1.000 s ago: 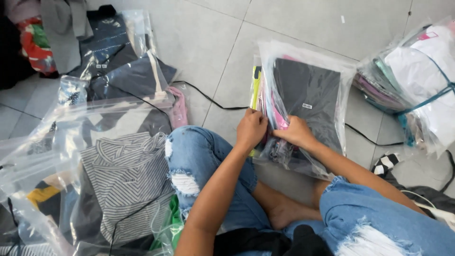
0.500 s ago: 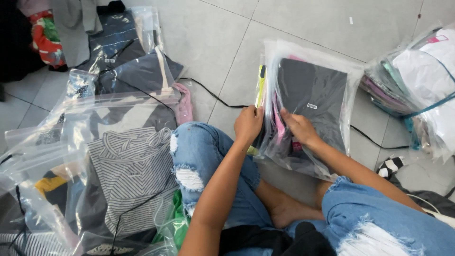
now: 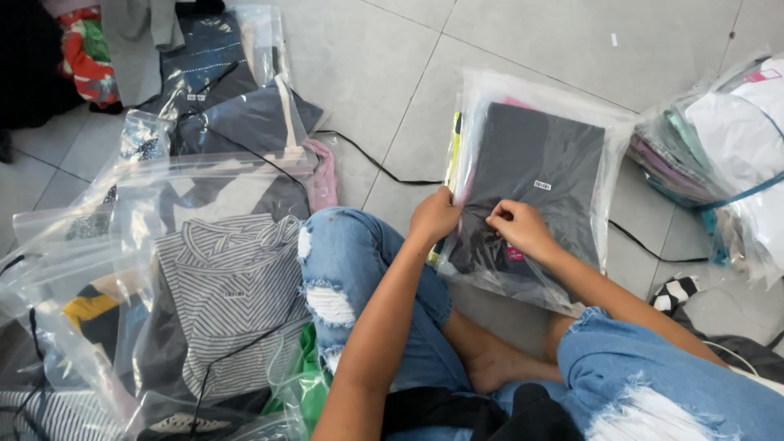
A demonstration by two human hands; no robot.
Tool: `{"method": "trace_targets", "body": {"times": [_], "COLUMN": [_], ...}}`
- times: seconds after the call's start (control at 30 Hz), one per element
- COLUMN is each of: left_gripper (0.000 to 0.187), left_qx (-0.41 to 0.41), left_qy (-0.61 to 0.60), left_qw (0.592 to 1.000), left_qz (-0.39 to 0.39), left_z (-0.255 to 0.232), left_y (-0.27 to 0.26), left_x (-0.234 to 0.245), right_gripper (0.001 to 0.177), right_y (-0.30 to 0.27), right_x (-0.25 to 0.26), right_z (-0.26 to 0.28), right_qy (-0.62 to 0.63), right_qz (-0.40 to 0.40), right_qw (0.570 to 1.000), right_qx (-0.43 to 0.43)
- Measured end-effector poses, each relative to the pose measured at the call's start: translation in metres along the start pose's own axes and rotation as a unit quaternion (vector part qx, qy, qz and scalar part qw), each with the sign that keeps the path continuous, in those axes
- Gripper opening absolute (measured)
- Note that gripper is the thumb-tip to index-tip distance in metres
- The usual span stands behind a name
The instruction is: A person sitting on the floor sorts through various folded garments and places them into a large clear plastic bag.
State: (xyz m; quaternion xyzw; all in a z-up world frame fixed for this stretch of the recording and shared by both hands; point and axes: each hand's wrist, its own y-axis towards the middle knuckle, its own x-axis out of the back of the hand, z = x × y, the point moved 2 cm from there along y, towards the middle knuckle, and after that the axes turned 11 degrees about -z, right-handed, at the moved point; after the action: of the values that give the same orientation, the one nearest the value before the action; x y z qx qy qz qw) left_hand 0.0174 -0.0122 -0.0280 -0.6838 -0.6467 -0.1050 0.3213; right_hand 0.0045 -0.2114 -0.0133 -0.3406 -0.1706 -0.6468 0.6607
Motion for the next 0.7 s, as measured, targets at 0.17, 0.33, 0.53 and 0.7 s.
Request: {"method": "trace_targets", "body": {"times": [0.17, 0.33, 0.53, 0.7], "left_gripper": [0.038, 0.037, 0.036, 0.039], "left_qx": [-0.011, -0.016, -0.05, -0.059], "left_qy": [0.059, 0.093, 0.133, 0.12], "left_qw": [0.998, 0.995, 0.99, 0.99], "left_qz": [0.005, -0.008, -0.023, -0.05], "left_z": [-0.003, -0.015, -0.033, -0.041], "left_y": [0.003, -0.014, -0.031, -0.043], "left_x": [0.001, 0.016, 0.023, 0.032], "right_gripper": [0.027, 0.024, 0.021, 0.026], "right_y": [-0.007, -0.016, -0.038, -0.041], "right_x": [0.01, 0.025, 0.055, 0.066], "right_z": [0.023, 0.023, 0.048, 0.045], "right_qy": [-0.004, 0.123, 0.138, 0.005], "right_qz": [0.014, 0.038, -0.009, -0.079], "right_qw": [1.0, 0.992, 0.985, 0.952], "right_qx": [0.008, -0.001, 0.101, 0.295]}}
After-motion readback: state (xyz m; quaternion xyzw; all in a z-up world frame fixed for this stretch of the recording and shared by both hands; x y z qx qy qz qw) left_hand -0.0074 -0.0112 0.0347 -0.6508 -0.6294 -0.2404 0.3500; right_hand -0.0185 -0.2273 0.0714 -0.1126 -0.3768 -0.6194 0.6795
